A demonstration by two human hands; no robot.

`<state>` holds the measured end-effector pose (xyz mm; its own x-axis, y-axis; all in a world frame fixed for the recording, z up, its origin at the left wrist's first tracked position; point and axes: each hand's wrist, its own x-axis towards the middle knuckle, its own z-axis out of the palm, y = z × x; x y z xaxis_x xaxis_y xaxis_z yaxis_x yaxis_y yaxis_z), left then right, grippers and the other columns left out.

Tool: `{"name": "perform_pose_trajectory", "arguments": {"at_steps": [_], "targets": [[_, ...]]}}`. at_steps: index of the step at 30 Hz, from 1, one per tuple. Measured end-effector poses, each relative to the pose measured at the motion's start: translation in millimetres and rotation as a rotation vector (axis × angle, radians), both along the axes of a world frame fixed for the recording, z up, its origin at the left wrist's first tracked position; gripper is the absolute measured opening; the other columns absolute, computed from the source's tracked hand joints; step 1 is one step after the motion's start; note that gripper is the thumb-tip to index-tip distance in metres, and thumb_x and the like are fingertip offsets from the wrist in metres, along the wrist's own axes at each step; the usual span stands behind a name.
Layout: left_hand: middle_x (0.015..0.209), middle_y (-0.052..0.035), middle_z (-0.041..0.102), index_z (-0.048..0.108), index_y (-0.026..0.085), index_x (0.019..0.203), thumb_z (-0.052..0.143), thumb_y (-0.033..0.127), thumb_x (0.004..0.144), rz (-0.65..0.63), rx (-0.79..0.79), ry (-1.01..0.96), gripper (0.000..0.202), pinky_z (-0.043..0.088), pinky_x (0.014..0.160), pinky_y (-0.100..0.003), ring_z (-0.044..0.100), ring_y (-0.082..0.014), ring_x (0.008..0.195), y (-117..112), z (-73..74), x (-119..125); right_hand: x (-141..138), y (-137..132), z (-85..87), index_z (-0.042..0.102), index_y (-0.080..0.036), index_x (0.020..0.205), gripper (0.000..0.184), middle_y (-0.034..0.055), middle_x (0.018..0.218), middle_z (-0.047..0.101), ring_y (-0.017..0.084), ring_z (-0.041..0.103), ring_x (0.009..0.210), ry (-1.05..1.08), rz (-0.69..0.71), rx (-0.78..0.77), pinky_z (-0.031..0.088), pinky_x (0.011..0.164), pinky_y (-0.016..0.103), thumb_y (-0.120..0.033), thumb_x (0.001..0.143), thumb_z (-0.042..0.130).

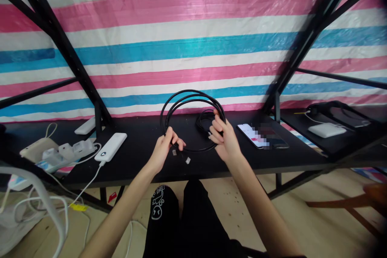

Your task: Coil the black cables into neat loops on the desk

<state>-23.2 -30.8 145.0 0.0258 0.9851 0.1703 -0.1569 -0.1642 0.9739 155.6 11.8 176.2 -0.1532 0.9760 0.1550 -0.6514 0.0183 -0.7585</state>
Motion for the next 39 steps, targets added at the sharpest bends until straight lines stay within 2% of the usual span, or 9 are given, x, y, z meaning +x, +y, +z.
{"name": "perform_pose_trajectory", "arguments": {"at_steps": [4,6,9,13,21,28,31,35,39], "targets": [[0.109,-0.0088,0.065,0.057,0.017,0.093,0.065,0.037,0.079,-0.057,0.064,0.175,0.026,0.043,0.091,-0.035,0.061,-0.0209,0.100,-5,-6.0,-21,23,3,9.9,0.063,-0.014,0.082,0.027,-0.0102,0.052,0.023,0.001,0.010,0.039,-0.168,0.200,0.052,0.004,0.035,0.018,-0.038,0.069,0.069],[0.117,-0.0089,0.062,0.049,0.021,0.116,0.076,0.029,0.069,-0.007,0.147,0.133,0.054,0.046,0.088,-0.034,0.062,-0.0204,0.100,-7,-1.2,-25,24,1,13.0,0.064,-0.014,0.079,0.027,-0.0101,0.050,0.024,0.001,0.010,0.040,-0.369,0.235,0.083,0.003,0.037,0.019,-0.038,0.071,0.070],[0.080,-0.0020,0.068,0.058,0.018,0.099,0.078,0.028,0.065,0.021,0.106,0.153,0.041,0.050,0.060,-0.024,0.062,-0.0114,0.059,-10,9.9,-20,14,-4,16.5,0.069,-0.013,0.088,0.026,-0.0073,0.052,0.037,0.001,0.016,0.041,-0.599,0.182,0.218,0.006,0.038,0.020,-0.033,0.070,0.072],[0.030,0.0105,0.026,0.034,0.018,0.047,0.070,0.040,0.073,0.228,-0.011,-0.091,0.050,0.018,0.029,-0.017,0.020,-0.0016,0.025,-11,21.2,-11,-4,-13,11.5,0.067,-0.015,0.098,0.033,-0.0073,0.053,0.036,0.003,0.020,0.044,-0.596,0.171,0.277,0.012,0.040,0.020,-0.035,0.072,0.071],[0.029,0.0094,0.024,0.026,0.019,0.045,0.071,0.040,0.073,0.326,-0.020,-0.507,0.058,0.014,0.028,-0.015,0.017,-0.0013,0.026,-11,11.0,4,-29,-20,-28.6,0.028,-0.020,0.057,0.049,-0.0119,0.045,0.016,0.001,0.013,0.036,-0.197,0.095,0.103,0.008,0.036,0.018,-0.041,0.075,0.068],[0.029,0.0089,0.023,0.026,0.019,0.047,0.059,0.041,0.084,0.309,-0.079,-0.663,0.054,0.012,0.027,-0.017,0.015,-0.0029,0.025,-13,3.6,4,-18,-16,-29.8,0.024,-0.020,0.054,0.053,-0.0109,0.048,0.016,0.001,0.012,0.038,-0.231,0.377,0.009,0.010,0.035,0.017,-0.041,0.077,0.067],[0.030,0.0091,0.023,0.027,0.019,0.049,0.053,0.043,0.088,0.355,-0.079,-0.714,0.052,0.012,0.027,-0.019,0.014,-0.0037,0.025,-13,0.7,4,-22,-18,-32.4,0.023,-0.021,0.053,0.054,-0.0113,0.046,0.016,0.001,0.013,0.037,-0.266,0.336,-0.002,0.014,0.034,0.017,-0.045,0.077,0.065],[0.032,0.0091,0.024,0.025,0.020,0.051,0.050,0.052,0.086,0.254,-0.082,-0.527,0.053,0.015,0.029,-0.018,0.016,-0.0042,0.027,-13,-8.6,13,-22,-15,-40.1,0.028,-0.020,0.054,0.051,-0.0121,0.044,0.016,0.001,0.010,0.035,-0.124,0.096,-0.093,0.005,0.032,0.016,-0.045,0.068,0.070],[0.040,0.0020,0.049,0.038,0.020,0.056,0.044,0.056,0.086,0.016,-0.122,-0.044,0.048,0.044,0.054,-0.023,0.052,-0.0118,0.046,-8,-17.6,15,9,-10,-47.2,0.042,-0.019,0.064,0.042,-0.0135,0.043,0.017,0.001,0.009,0.035,-0.094,-0.074,-0.159,0.006,0.031,0.014,-0.047,0.064,0.073]]}}
